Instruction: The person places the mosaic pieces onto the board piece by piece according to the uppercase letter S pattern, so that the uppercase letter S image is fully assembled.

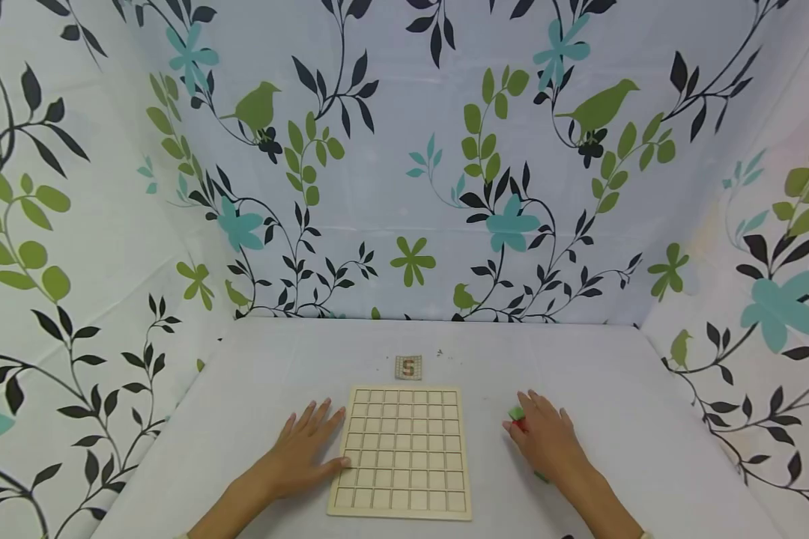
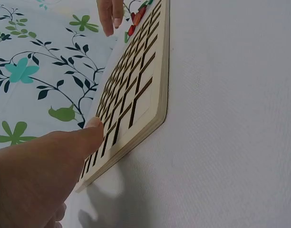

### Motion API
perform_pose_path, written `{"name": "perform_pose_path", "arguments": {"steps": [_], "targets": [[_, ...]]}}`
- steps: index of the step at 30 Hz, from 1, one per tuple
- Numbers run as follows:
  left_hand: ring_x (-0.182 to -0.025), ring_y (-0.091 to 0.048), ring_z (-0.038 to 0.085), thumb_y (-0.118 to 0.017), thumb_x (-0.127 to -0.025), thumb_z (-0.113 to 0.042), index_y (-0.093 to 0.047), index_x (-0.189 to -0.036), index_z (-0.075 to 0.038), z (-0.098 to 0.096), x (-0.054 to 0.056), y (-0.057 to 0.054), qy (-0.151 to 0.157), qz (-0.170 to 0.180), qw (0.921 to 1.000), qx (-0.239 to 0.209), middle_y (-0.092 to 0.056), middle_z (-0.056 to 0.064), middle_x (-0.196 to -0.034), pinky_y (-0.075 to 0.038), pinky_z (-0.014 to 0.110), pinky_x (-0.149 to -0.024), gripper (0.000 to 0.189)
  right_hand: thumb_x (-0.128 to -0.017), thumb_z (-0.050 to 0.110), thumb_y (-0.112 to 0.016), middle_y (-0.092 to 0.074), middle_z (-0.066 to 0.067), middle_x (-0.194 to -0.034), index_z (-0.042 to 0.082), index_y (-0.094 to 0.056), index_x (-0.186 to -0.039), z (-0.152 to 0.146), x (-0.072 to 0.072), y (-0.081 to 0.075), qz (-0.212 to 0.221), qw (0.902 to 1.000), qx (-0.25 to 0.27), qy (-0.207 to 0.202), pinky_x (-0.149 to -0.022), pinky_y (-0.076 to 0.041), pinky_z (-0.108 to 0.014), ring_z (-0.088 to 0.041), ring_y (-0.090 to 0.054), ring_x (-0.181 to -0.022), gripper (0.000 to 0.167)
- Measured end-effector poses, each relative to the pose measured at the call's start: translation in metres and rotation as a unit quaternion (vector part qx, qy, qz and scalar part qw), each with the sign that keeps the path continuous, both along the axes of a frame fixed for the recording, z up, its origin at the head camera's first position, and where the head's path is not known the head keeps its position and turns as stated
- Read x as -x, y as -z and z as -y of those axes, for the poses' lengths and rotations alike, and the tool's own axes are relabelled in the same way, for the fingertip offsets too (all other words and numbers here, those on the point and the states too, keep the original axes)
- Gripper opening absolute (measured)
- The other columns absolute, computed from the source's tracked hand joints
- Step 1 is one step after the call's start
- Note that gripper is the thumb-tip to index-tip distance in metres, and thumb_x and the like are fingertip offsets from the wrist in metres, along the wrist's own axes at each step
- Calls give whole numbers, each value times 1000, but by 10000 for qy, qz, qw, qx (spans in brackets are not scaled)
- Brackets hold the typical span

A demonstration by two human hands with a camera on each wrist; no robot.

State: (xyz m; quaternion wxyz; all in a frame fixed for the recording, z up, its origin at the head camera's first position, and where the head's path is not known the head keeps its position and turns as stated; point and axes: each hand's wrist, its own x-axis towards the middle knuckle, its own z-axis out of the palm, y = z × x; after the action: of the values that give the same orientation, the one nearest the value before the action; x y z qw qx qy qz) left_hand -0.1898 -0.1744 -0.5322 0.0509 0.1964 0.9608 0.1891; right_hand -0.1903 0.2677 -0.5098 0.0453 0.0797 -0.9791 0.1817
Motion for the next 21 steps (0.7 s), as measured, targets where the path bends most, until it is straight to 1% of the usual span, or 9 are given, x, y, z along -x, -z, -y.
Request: {"name": "perform_pose_path", "arguments": {"steps": [2,5,10,16,18,21], "targets": [[-161,-16,48,-58,-99,-68,-36,-165,-14,-1,0,0,80,86,9999,-49,-23,21,-173,-12,74,-124,87,-100,25,-74,-55,-37,-145,-9,-57,-143,-6,1,0,-71,9999,148,5,-105,-41,-78,-58,-53,-134,57],[-160,-16,48,-59,-101,-63,-37,-165,-14,-2,-1,0,172,125,9998,-38,-24,21,-173,-12,74,-124,84,-100,22,-73,-59,-35,-140,-8,-61,-138,-14,3,1,1,9996,269,98,-101,-46,-75,-57,-57,-128,50],[-160,-16,49,-60,-103,-56,-38,-165,-17,-2,-1,-1,259,110,9996,35,-23,21,-173,-13,75,-124,76,-101,25,-72,-63,-33,-132,-5,-66,-133,-21,6,0,133,9994,237,237,-97,-47,-76,-55,-60,-121,44],[-160,-17,49,-60,-104,-53,-42,-163,-16,-2,-2,-2,312,159,9994,-2,-24,22,-173,-13,75,-123,72,-99,24,-73,-66,-30,-126,-1,-70,-127,-22,11,1,188,9990,246,325,-93,-49,-76,-51,-63,-114,38],[-160,-18,48,-59,-104,-54,-42,-163,-17,-2,-2,-2,285,206,9994,28,-24,22,-173,-13,74,-124,72,-98,24,-74,-67,-29,-124,0,-71,-126,-20,14,1,219,9989,235,349,-91,-51,-74,-49,-64,-112,37],[-160,-19,47,-59,-104,-56,-42,-163,-17,-2,-2,0,275,250,9993,28,-25,21,-173,-13,74,-124,72,-97,23,-77,-70,-25,-117,0,-72,-123,-18,18,1,208,9989,210,352,-83,-55,-68,-43,-68,-105,35]]}}
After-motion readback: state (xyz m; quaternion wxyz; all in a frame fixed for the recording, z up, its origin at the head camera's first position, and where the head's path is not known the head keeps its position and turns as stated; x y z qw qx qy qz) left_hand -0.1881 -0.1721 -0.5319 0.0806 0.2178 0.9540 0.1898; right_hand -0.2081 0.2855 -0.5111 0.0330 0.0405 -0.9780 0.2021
